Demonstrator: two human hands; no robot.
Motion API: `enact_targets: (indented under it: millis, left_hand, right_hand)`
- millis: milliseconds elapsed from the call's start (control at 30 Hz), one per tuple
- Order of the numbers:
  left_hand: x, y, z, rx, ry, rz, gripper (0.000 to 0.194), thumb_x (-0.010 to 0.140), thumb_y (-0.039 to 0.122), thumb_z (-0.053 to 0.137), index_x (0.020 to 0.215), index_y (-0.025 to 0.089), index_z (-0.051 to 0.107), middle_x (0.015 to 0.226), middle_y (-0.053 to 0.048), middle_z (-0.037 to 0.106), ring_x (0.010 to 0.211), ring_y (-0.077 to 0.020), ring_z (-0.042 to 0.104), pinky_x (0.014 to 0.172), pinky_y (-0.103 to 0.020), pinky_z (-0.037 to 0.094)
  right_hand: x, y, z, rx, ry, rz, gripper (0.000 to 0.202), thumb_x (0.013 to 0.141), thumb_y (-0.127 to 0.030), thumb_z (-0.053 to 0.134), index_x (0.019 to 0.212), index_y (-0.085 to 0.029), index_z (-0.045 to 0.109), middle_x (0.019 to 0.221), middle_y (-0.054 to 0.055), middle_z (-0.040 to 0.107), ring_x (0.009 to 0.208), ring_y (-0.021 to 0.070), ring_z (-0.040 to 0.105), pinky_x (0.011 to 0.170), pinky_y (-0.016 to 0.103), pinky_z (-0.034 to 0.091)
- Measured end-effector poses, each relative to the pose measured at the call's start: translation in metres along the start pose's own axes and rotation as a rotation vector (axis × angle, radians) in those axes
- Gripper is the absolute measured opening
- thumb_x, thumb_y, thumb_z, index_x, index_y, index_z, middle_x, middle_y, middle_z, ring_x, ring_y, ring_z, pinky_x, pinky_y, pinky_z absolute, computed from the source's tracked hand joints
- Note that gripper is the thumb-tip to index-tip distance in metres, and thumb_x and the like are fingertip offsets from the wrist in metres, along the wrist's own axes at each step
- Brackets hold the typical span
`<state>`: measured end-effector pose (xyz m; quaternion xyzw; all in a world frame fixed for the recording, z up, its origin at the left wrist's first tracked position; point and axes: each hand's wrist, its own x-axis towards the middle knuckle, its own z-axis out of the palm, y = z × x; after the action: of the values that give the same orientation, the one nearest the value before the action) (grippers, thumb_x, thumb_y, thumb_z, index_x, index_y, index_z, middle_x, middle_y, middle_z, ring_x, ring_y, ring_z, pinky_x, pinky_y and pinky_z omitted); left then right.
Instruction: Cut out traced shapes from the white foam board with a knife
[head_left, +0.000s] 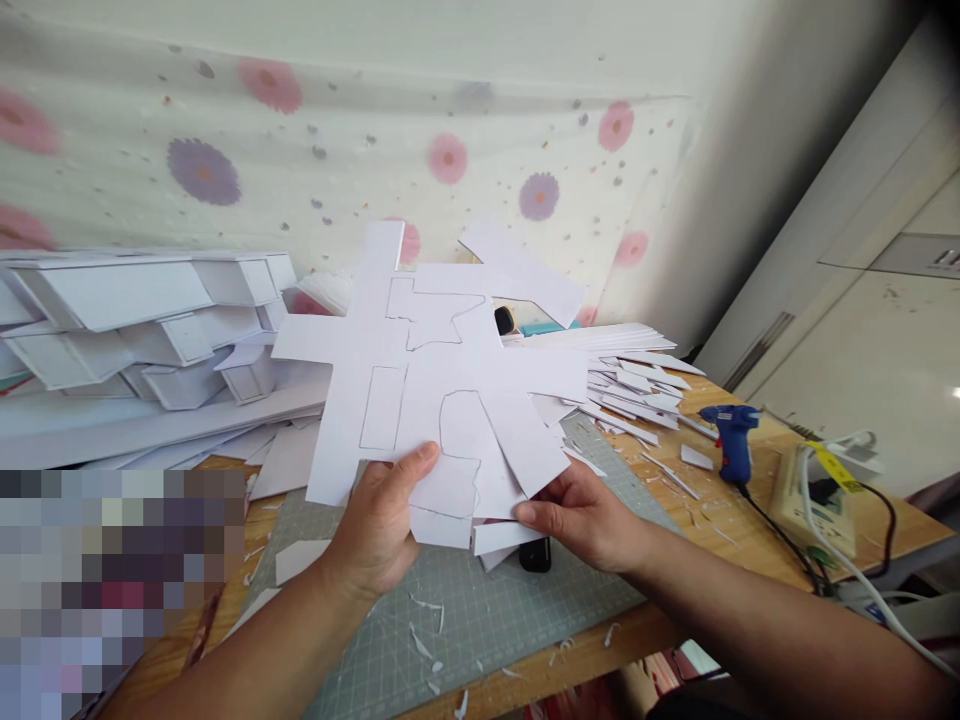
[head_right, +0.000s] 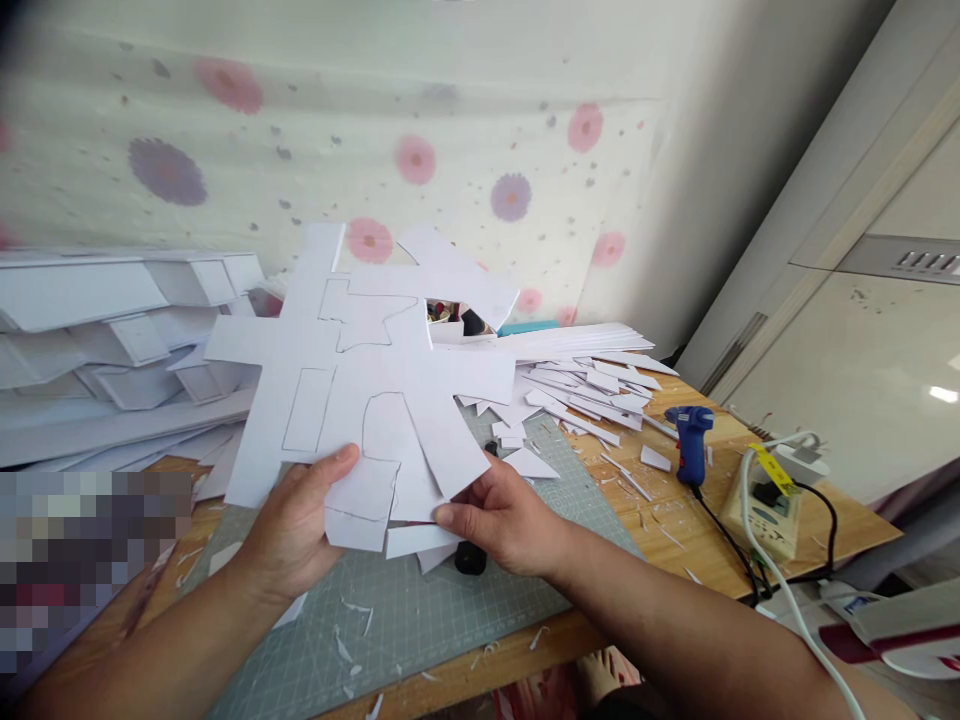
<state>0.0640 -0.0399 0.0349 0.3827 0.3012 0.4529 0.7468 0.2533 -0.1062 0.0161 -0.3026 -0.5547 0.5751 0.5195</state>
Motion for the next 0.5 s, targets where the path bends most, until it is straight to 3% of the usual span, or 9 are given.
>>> enact_targets:
  millis: [200, 300, 500]
  left_hand:
    - [0.0005, -0.0002, 0.0033, -0.004, 0.012, -0.004, 0.037, 0.065, 0.036, 0.082, 0.093, 0.013, 0.075, 0.087, -0.009, 0.074, 0.084, -0.0276, 0.069, 0.068, -0.032, 0.057]
    - [0.0009, 0.0003, 0.0025, -0.011, 0.007, -0.019, 0.037, 0.064, 0.036, 0.083, 0.092, 0.013, 0.075, 0.086, -0.009, 0.074, 0.084, -0.0278, 0.069, 0.069, -0.033, 0.057]
    - [-0.0030, 0.0019, 0.0042, -0.040, -0.059, -0.042, 0.033, 0.069, 0.036, 0.080, 0.095, 0.016, 0.074, 0.085, -0.007, 0.074, 0.080, -0.0244, 0.069, 0.064, -0.027, 0.056]
  right_hand:
    - [0.0003, -0.0038, 0.0002, -0.227, 0.050, -0.010, 0.026, 0.086, -0.038, 0.064, 0.099, -0.018, 0.056, 0.081, 0.002, 0.065, 0.076, 0.0153, 0.063, 0.071, 0.027, 0.052]
    - [0.0015, -0.0032, -0.0010, -0.279, 0.051, -0.022, 0.027, 0.086, -0.041, 0.063, 0.098, -0.018, 0.056, 0.082, 0.003, 0.066, 0.077, 0.0164, 0.063, 0.071, 0.029, 0.052]
    - [0.0041, 0.0001, -0.0043, -0.493, 0.114, -0.158, 0.016, 0.086, -0.033, 0.062, 0.084, -0.018, 0.058, 0.077, 0.001, 0.065, 0.070, 0.0141, 0.060, 0.068, 0.026, 0.051]
